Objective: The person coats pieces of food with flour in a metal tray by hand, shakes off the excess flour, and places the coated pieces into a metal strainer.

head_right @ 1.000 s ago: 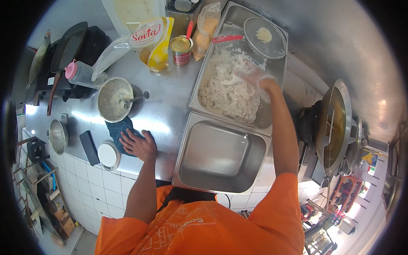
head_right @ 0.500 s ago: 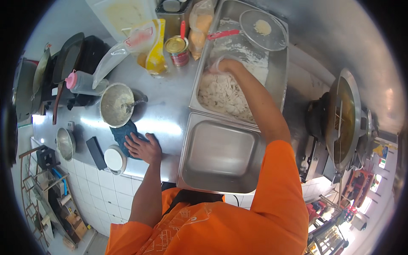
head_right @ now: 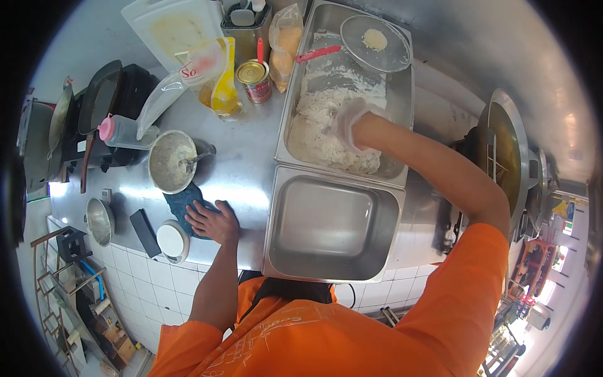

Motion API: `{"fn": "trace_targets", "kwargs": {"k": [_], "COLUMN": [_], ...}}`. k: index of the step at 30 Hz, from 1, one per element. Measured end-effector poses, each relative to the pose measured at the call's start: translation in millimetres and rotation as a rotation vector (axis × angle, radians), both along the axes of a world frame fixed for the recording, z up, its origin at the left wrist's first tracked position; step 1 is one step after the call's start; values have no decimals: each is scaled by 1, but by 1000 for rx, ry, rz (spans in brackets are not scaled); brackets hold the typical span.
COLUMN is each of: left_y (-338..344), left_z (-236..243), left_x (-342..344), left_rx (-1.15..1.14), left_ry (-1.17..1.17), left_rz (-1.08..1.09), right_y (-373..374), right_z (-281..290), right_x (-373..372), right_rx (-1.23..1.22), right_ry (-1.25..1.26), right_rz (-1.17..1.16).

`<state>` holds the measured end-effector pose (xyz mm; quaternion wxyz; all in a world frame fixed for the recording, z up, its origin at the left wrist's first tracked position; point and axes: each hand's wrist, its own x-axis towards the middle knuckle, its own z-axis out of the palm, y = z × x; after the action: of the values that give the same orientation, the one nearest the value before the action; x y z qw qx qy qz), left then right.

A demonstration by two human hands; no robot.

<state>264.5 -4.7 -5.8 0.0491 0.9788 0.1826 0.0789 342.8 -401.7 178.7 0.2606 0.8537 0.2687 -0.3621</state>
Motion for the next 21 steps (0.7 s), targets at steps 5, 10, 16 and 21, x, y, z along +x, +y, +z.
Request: {"fn": "trace_targets", "kwargs": {"k": [5,10,16,21], "left_y": [-2,-2,2,0], "left_z": [-5,-5,-5,0], "left_x": [0,0,-2,0], "left_rx": [13,15,3,-32], "left_ry": [0,-28,-25,-12], "left_rz": [6,-17,1,2], "right_y": [37,27,3,-26], "right_z": [-49,-89,-97,-34], "right_x": [0,-8,5,-5], "right_rx": [-18,271,468,555], "right_ry": [44,-85,-323,-561], "right_rz": [-58,-460,-955,-1074]}}
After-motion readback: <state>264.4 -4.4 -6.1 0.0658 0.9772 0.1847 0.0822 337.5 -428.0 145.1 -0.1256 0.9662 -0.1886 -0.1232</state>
